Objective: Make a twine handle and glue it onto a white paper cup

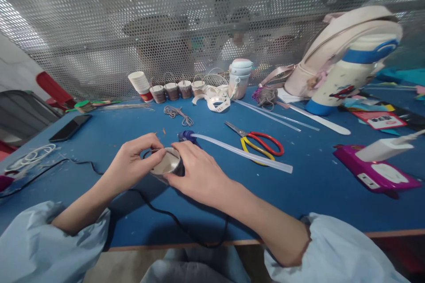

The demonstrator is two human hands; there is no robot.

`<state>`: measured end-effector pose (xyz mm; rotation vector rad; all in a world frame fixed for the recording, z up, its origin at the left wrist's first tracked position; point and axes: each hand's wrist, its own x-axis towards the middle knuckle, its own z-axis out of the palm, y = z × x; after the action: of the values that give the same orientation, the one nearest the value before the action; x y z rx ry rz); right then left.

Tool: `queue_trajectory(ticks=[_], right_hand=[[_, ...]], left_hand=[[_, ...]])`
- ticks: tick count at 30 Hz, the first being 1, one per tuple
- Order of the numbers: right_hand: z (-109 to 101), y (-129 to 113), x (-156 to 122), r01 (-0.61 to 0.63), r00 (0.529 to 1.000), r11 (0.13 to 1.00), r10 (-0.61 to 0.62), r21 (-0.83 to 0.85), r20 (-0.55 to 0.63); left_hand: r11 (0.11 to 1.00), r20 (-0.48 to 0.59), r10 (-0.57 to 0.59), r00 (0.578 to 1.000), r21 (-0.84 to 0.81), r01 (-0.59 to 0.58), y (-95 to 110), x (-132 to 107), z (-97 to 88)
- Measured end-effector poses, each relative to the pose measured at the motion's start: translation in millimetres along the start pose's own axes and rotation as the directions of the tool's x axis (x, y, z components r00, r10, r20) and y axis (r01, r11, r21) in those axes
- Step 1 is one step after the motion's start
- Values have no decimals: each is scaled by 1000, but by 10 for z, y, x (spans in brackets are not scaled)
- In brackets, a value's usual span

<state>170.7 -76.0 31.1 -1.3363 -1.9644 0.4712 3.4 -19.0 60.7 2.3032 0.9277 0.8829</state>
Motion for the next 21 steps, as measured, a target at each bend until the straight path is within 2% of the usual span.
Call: queue_trajectory(ticks=[6, 15, 21], right_hand=[[-44, -31, 13, 17, 1000, 999, -17, 28, 9], [-23, -4, 2, -16, 1000, 999, 15, 34, 17], [-24, 13, -15, -25, 999, 1000, 24, 15, 27]], left_hand=[[997, 19, 73, 997, -41, -73, -1, 18, 31], [992, 62, -35, 997, -117, 43, 12, 35, 42], [994, 44, -72, 996, -80, 76, 19, 45, 22]])
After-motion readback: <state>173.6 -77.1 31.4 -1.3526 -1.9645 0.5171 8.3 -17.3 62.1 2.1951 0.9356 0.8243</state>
